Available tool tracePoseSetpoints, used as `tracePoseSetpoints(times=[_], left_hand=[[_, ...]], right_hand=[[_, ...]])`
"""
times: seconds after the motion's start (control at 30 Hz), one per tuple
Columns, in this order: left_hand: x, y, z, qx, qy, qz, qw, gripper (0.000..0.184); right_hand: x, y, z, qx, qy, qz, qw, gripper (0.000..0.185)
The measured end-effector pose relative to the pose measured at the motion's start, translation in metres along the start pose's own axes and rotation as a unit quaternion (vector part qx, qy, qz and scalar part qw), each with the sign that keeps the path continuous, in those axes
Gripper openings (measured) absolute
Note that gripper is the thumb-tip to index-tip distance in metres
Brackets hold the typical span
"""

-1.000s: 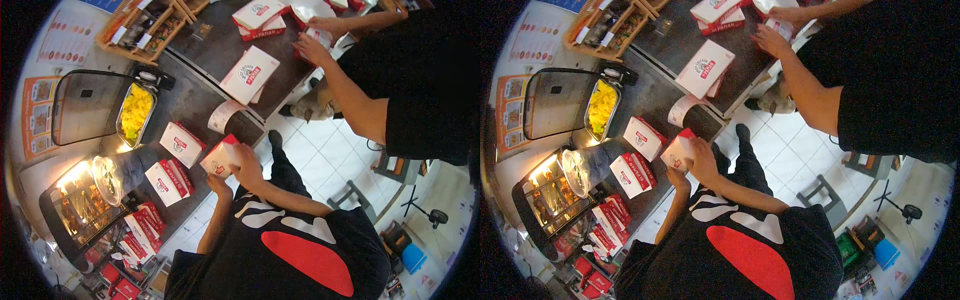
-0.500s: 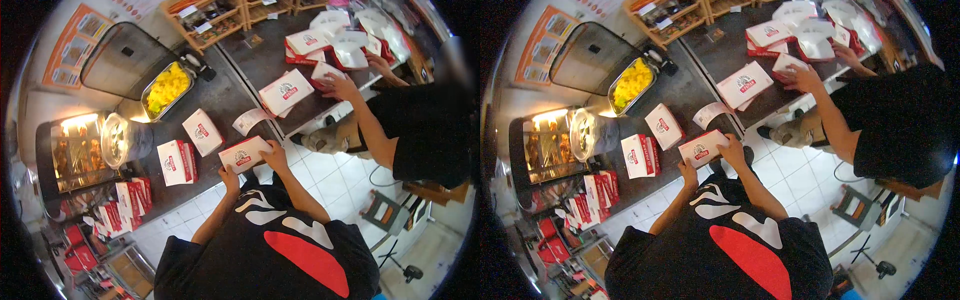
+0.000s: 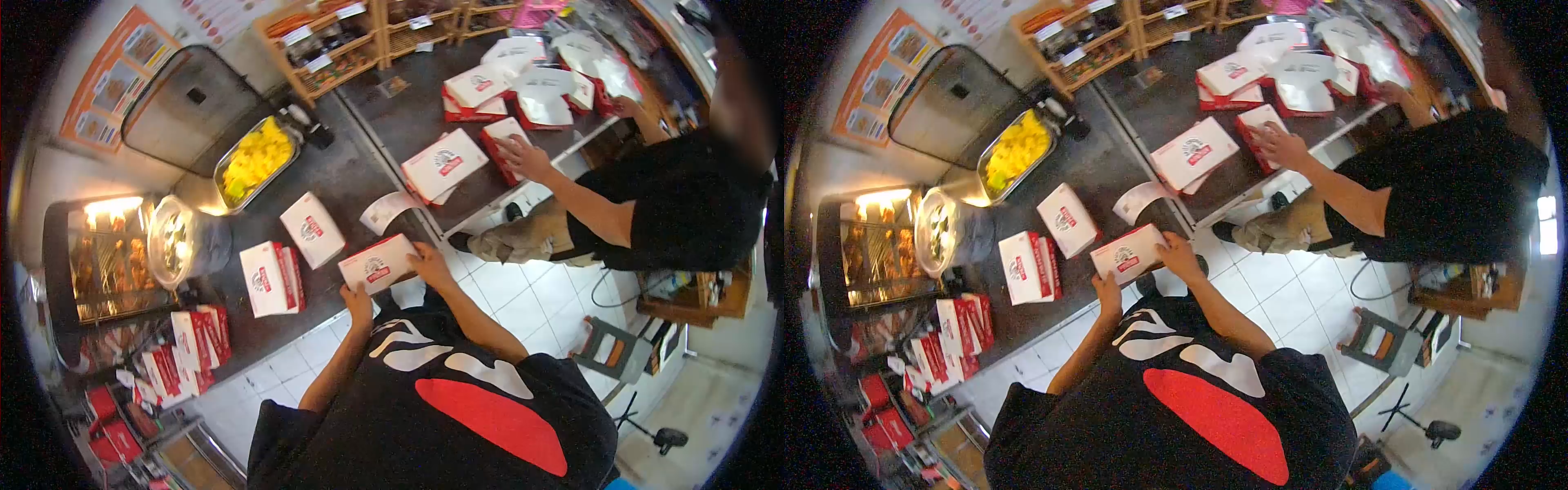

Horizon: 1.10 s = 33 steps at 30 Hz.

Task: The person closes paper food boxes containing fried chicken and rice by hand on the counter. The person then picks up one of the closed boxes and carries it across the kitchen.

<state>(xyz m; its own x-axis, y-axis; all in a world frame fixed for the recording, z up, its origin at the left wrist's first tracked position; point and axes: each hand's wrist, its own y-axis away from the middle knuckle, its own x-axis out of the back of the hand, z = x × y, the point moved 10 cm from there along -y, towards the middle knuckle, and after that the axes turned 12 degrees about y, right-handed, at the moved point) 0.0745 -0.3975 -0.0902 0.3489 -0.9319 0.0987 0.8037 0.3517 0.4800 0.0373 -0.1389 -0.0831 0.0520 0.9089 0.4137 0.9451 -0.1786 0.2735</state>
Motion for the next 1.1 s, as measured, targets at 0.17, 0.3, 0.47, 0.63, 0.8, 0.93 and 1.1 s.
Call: tracePoseSetpoints(times=[0.17,0.3,0.47,0.63,0.8,0.93,1.1], left_hand=[[0.006,-0.024,-0.03,-0.05,-0.015,-0.009,0.999,0.048],[0.002,-0.021,-0.028,0.003,0.021,-0.051,0.998,0.046],[-0.012,-0.011,-0.008,-0.059,-0.025,-0.087,0.994,0.047],[-0.028,-0.011,0.0,-0.237,-0.208,-0.142,0.938,0.063],[-0.03,0.014,0.04,-0.31,-0.283,-0.107,0.901,0.089],[-0.047,0.043,0.089,-0.383,-0.409,-0.176,0.809,0.086],[-0.052,0.03,0.059,-0.427,-0.442,-0.216,0.759,0.072]], right_hand=[[-0.015,0.003,0.001,-0.052,0.127,-0.02,0.99,0.053],[-0.032,-0.004,0.01,0.032,0.179,0.017,0.983,0.058],[-0.029,-0.003,0.001,0.038,0.316,0.053,0.947,0.055],[-0.025,-0.013,-0.018,0.138,0.391,0.069,0.908,0.061],[-0.014,-0.022,-0.039,0.191,0.357,0.055,0.913,0.064],[-0.014,0.02,-0.084,0.317,0.439,0.025,0.84,0.072],[-0.032,0.036,-0.079,0.36,0.527,-0.044,0.769,0.076]])
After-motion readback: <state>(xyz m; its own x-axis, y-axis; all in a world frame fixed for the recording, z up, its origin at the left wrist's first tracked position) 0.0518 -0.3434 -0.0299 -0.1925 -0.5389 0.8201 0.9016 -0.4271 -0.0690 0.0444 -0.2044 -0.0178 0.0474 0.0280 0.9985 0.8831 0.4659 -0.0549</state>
